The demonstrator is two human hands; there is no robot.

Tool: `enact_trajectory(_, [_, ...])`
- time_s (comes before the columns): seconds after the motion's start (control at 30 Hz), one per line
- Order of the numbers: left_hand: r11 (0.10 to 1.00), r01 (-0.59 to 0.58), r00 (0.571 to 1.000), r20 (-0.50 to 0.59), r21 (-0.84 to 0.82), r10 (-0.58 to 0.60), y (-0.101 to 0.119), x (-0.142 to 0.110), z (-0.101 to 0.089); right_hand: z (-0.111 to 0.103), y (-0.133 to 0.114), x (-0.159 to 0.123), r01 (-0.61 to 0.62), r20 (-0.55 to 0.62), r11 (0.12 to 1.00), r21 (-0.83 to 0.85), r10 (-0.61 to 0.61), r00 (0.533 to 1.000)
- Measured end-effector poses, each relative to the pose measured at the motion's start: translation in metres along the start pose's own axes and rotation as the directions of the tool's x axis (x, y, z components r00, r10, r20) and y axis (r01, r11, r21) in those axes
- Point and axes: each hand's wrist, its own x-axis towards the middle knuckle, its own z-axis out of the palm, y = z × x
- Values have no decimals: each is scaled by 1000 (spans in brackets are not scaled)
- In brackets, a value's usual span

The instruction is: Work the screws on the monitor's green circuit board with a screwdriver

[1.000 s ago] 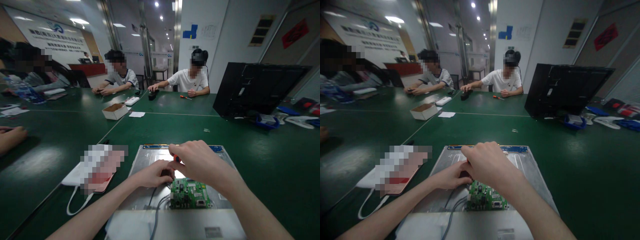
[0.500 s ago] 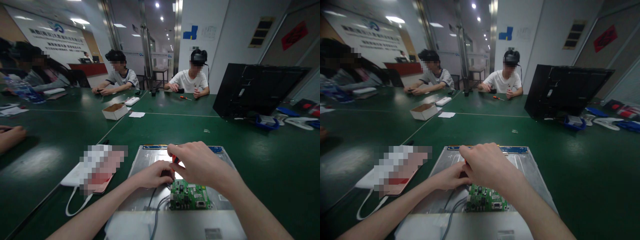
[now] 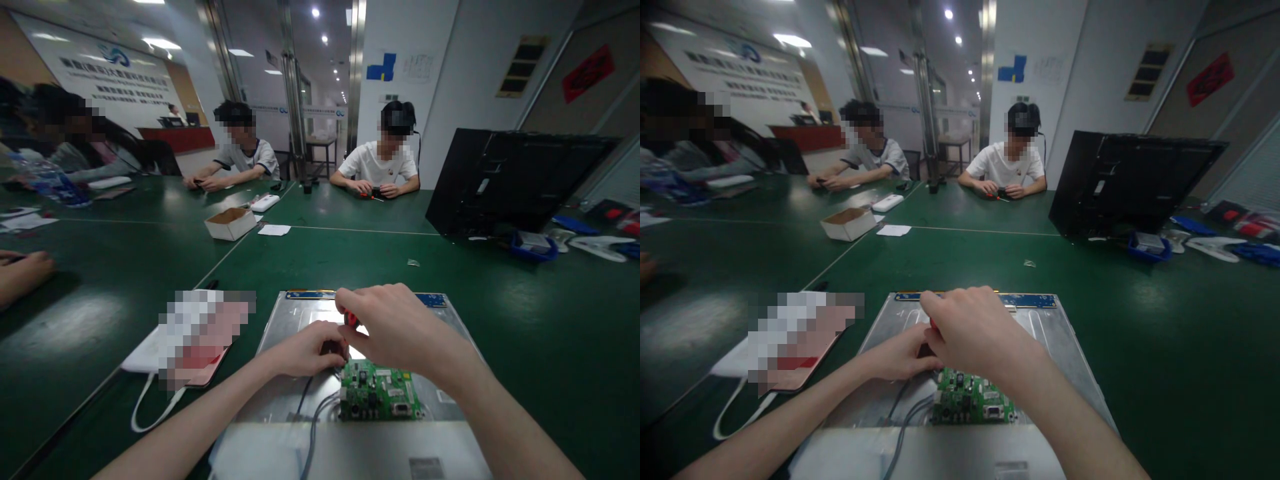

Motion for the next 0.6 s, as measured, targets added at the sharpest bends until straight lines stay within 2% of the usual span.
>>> enact_trajectory(0.6, [1000,4,1000,14,-7,-4,-6,-1,1,-2,-1,-1,-21,19,1000,-3,21,1000])
